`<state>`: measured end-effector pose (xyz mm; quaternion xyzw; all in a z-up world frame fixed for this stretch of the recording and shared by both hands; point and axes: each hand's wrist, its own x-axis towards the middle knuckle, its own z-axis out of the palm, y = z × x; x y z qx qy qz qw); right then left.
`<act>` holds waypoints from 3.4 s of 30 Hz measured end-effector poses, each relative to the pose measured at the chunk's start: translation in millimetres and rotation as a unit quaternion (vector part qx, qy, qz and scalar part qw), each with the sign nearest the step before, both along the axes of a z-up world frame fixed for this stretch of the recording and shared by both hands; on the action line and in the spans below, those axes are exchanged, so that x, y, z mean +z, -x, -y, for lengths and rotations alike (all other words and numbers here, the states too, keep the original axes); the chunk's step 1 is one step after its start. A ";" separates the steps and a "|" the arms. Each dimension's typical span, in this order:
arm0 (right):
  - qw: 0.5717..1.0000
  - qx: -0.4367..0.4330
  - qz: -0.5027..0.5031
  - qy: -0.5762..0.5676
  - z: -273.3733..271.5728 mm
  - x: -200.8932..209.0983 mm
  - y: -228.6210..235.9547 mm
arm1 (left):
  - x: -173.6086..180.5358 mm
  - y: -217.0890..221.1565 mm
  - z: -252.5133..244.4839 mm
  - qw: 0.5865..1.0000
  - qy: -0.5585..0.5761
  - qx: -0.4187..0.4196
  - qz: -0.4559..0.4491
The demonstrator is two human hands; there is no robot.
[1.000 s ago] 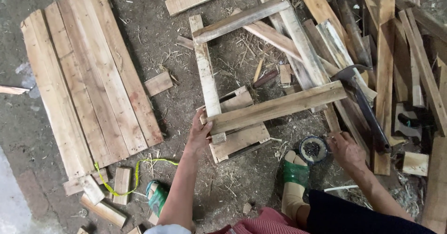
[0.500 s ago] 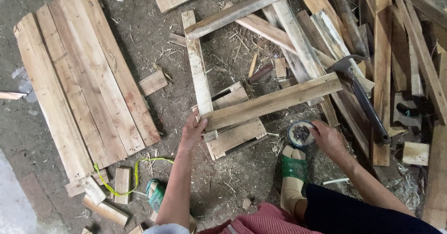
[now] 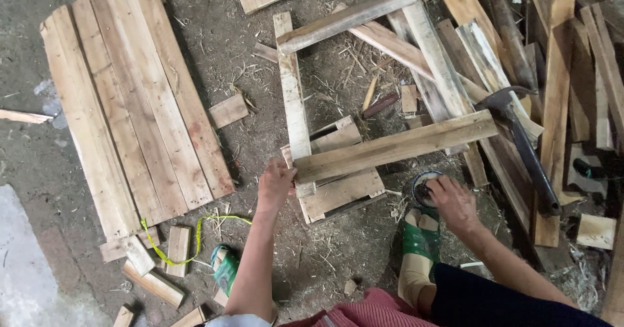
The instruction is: The person assembles a wooden frame on the floor by positioning planks and securing them with nails. They use a hammer to drive nails into the joints, repeatedly adjusting the wood pieces to ensure alignment. The person also flips the frame over to work on different sides.
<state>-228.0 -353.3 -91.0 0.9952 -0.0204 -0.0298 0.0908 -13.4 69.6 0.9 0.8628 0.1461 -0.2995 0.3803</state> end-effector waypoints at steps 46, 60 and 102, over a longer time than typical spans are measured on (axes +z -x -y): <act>0.780 -0.155 -0.079 -0.602 -163.5 146.5 -122.8 | 42.8 63.4 79.4 0.940 0.183 -0.134 0.253; 0.956 0.241 0.020 -0.167 -119.3 95.8 -132.9 | 11.1 58.6 43.6 0.914 0.128 0.277 0.268; 0.959 0.143 0.115 -0.217 -85.1 87.5 -98.8 | 12.1 45.0 53.1 0.903 0.177 0.232 0.315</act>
